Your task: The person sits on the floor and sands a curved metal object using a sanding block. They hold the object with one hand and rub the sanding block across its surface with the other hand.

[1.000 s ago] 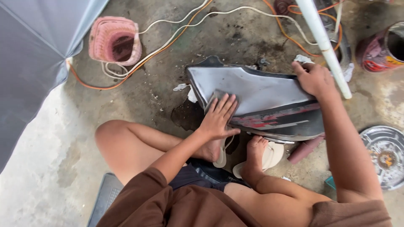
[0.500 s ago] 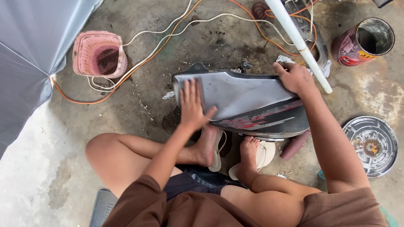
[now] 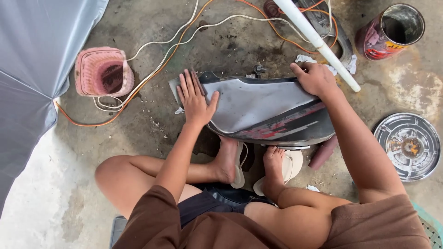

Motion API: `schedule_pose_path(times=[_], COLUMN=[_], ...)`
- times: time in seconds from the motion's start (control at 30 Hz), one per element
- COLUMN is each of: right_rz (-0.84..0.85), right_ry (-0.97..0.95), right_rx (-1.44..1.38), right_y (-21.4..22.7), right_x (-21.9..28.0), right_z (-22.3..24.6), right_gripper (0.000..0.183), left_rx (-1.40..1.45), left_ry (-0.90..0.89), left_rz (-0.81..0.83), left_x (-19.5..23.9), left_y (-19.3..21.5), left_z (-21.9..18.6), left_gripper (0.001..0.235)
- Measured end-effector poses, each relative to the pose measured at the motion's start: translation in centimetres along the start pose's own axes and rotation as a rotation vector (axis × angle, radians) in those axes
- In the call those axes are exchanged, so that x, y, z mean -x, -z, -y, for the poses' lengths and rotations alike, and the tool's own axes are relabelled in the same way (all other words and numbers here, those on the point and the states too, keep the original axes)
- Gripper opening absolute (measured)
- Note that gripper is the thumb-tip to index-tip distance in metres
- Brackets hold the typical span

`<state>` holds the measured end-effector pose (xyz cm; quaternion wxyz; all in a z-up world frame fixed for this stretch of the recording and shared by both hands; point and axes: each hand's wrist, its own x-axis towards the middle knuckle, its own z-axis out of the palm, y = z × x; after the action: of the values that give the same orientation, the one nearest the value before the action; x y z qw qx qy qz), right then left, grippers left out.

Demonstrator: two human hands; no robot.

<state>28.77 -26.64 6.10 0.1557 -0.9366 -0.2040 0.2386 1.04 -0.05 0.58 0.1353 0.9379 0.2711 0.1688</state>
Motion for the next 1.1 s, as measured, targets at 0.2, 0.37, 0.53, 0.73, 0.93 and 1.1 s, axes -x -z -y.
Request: schedule_pose_path(times=[0.2, 0.37, 0.53, 0.73, 0.93, 1.1], right_rz=[0.022, 0.01, -0.012, -0.009, -0.003, -0.01], right_ry=[0.009, 0.024, 0.035, 0.037, 0.026, 0.03], right_rx=[-0.01, -0.022, -0.019, -0.005, -0.001, -0.009], right_y=[0.5, 0.3, 0.0, -0.1, 0.0, -0.4], right_x=[0.2, -0.1, 0.3, 0.2, -0.3, -0.4], right_z=[0.5, 0.1, 0.1, 0.1, -0.1, -0.7], right_gripper=[0.069, 0.072, 0.069, 0.068, 0.068, 0.07], left_rx=[0.168, 0.079, 0.095, 0.061, 0.191, 0.129], left_ry=[-0.055, -0.25, -0.02, 0.01, -0.313, -0.084], left_rz=[0.261, 0.088, 0.068, 0.044, 0.223, 0.117], left_x=[9.4, 10.2, 1.2, 3.4, 13.3, 4.4], left_y=[-2.7, -4.9, -0.3, -1.7, -3.4, 0.3], left_z=[-6.2, -2.7, 0.4, -3.1, -7.0, -1.7], left_gripper=[0.119, 0.104, 0.101, 0.105, 0.105, 0.115])
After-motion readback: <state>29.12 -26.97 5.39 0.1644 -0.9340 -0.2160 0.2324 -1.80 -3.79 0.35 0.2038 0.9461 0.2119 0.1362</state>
